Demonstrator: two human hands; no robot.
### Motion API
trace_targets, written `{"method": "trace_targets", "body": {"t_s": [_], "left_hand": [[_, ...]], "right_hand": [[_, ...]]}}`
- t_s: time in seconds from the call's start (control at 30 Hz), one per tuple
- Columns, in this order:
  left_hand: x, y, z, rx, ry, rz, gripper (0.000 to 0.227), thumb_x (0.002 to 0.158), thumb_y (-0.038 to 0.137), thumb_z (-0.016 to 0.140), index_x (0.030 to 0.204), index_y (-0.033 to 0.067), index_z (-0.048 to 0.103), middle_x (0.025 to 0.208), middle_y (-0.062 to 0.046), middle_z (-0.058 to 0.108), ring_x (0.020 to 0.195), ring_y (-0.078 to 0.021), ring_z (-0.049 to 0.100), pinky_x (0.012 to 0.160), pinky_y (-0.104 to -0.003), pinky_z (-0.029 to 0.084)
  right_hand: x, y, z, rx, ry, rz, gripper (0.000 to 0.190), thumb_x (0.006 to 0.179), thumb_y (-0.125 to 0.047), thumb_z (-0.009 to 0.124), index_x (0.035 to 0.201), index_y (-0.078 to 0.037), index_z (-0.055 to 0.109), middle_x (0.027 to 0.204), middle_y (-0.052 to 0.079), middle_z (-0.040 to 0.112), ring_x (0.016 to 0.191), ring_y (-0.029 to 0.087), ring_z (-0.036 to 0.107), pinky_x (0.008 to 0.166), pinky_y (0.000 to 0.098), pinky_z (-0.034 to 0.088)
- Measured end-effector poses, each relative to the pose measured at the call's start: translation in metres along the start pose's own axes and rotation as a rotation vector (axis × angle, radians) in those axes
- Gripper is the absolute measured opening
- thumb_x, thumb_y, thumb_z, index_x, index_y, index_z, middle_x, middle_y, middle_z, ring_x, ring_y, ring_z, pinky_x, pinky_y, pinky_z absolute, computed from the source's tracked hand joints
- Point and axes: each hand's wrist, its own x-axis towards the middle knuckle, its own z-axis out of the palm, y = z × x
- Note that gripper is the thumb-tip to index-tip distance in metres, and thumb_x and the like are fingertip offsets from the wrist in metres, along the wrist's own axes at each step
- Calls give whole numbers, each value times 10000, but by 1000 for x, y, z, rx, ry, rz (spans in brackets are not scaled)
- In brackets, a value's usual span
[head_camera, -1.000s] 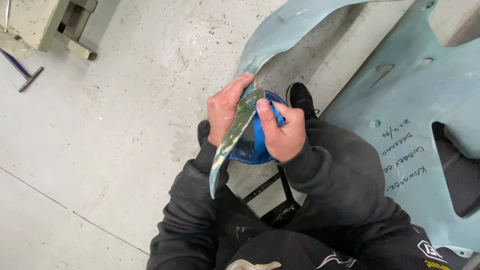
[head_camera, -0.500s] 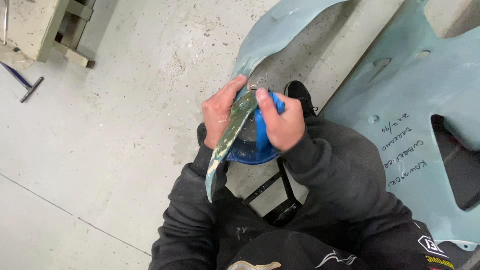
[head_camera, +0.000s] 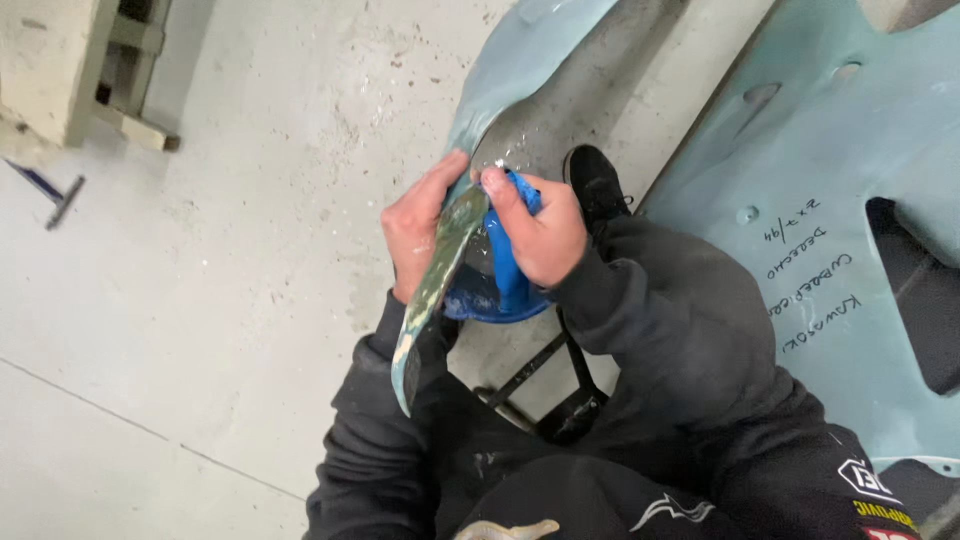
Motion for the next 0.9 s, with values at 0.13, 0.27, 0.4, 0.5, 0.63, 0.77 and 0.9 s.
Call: {"method": "trace_targets", "body": {"t_s": [0.13,0.27,0.4,0.5,0.63,0.77,0.9], "left_hand": [[3,8,-2,-12,17,-19,209,919,119,793,1108,44,746,1097,-167,770,1040,-380,734,912,-443,582],[0,2,1,-26,42,1,227,898,119,807,1107,49,749,1092,-164,769,1037,-378,731,916,-440,578],[4,11,2,-7,76,-15,203,897,113,805,1089,64,763,1067,-151,777,1007,-370,743,899,-435,587],[2,5,2,-1,51,-21,190,895,104,775,1077,51,763,1063,-148,778,1013,-382,738,904,-445,583],[4,12,-3,16,44,-42,185,899,93,791,1080,61,768,1057,-146,781,999,-362,747,887,-433,589],[3,9,0,-23,48,-18,214,881,89,772,1090,43,758,1074,-165,773,1011,-396,736,897,-457,579],[2,7,0,4,58,-11,228,874,101,798,1096,66,762,1083,-140,777,1004,-376,743,894,-449,580]], "right_hand": [[-14,-10,3,15,-32,52,613,1060,-437,554,502,-187,508,397,-22,483,364,85,491,459,212,438],[-9,-9,9,-20,68,-11,567,1069,-435,551,562,-182,550,441,8,509,396,127,503,527,255,483],[-8,-20,9,-121,57,-34,543,1043,-356,603,557,-121,542,434,14,479,514,116,580,566,256,492],[1,19,7,-69,85,141,521,1036,-423,605,584,-167,567,449,-15,537,456,147,583,545,281,500],[-7,6,5,-27,9,76,574,1052,-344,604,509,-181,510,399,-14,484,450,117,579,523,232,477],[-2,2,4,-21,15,137,556,1045,-414,597,543,-190,515,430,-32,513,450,114,558,536,239,485],[-12,11,13,-169,89,346,575,956,-567,645,564,-159,542,468,13,503,510,211,572,605,340,495]]}}
